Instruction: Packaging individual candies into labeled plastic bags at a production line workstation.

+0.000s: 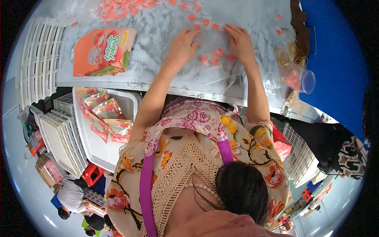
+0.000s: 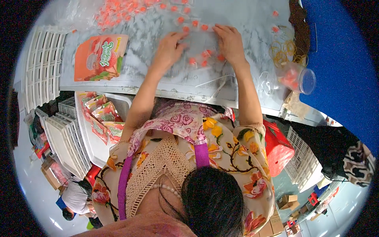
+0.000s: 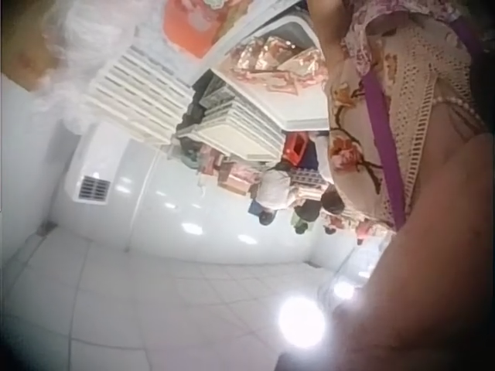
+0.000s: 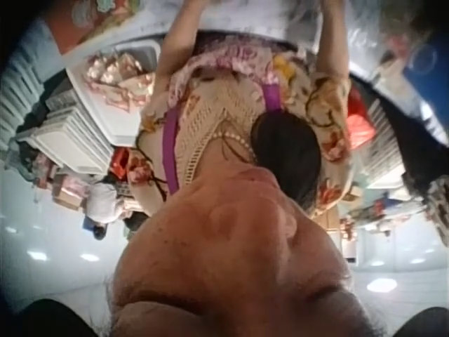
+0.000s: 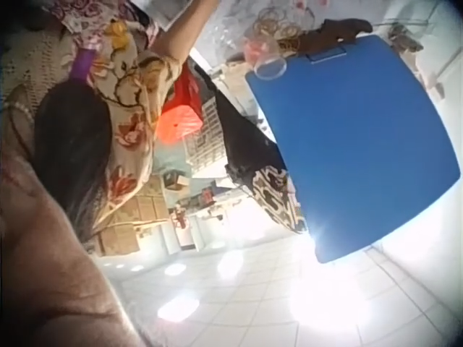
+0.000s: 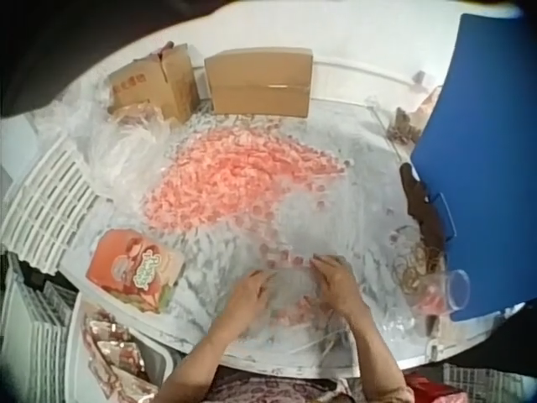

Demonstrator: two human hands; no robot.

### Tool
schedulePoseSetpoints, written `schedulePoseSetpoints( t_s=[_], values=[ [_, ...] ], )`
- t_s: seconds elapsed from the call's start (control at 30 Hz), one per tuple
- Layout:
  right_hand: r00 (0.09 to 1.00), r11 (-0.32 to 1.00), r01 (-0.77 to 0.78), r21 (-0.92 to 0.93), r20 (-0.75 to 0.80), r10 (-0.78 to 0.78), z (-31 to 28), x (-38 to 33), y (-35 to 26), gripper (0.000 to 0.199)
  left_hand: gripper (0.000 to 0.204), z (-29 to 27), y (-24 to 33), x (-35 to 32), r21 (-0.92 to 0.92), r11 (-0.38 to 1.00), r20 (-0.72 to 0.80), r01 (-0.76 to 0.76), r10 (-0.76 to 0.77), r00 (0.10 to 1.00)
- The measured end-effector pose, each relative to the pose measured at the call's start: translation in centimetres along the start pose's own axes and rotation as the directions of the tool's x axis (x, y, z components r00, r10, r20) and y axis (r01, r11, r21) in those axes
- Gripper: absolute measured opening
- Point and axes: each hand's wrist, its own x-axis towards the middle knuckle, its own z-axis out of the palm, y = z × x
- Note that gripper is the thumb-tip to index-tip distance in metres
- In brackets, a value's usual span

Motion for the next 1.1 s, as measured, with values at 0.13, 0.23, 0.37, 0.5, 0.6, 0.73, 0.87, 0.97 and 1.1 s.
schedulePoseSetpoints(
  t_s=[0.13, 0.23, 0.37, 0.5, 0.6, 0.73, 0.87, 0.97, 1.1],
  values=[
    [0.992, 0.998, -0.067, 0.017, 0.112, 0.065, -0.6, -2.2, -1.4, 0.036, 0.033, -1.9, -2.4, 1.8, -0.005, 1.0, -0.084, 0.029, -0.029, 0.996],
    [0.993, 0.994, -0.062, 0.09, 0.108, 0.052, -1.4, -4.0, -3.2, 0.034, 0.033, -3.1, -3.2, 3.6, 0.017, 0.998, -0.116, 0.058, -0.056, 0.992],
    [0.992, 0.995, -0.085, 0.054, 0.102, 0.079, -1.6, -3.5, -3.6, 0.034, 0.033, -3.5, -5.1, 7.7, 0.161, 0.983, -0.203, -0.086, 0.119, 0.972],
    [0.949, 0.917, -0.314, 0.247, 0.113, 0.295, -1.3, -0.5, -3.8, 0.04, 0.035, -2.9, -6.9, 11.3, 0.356, 0.928, -0.064, -0.107, 0.138, 0.988],
    [0.98, 0.964, -0.194, 0.181, 0.07, 0.184, -0.2, 1.3, -2.0, 0.046, 0.038, -2.6, -6.5, 11.3, 0.348, 0.918, 0.143, -0.192, 0.151, 0.978],
    [0.983, 0.963, -0.183, 0.198, 0.058, 0.175, 0.6, 2.6, 0.4, 0.051, 0.042, -2.3, -4.8, 10.3, 0.053, 0.999, 0.194, -0.005, -0.005, 0.981],
    [0.969, 0.947, -0.225, 0.229, 0.15, 0.194, 1.1, 4.4, 1.0, 0.052, 0.048, -1.4, -5.3, 11.5, 0.174, 0.971, 0.169, -0.165, 0.136, 0.976],
    [0.973, 0.962, -0.19, 0.198, 0.171, 0.157, 1.6, 5.1, 1.3, 0.052, 0.051, -0.8, -6.3, 12.8, 0.199, 0.961, 0.26, -0.193, 0.138, 0.956],
    [0.963, 0.966, -0.195, 0.168, 0.218, 0.156, 1.9, 5.2, 0.7, 0.052, 0.049, -1.0, -7.4, 11.7, 0.159, 0.959, 0.295, -0.233, 0.179, 0.939]
  ],
)
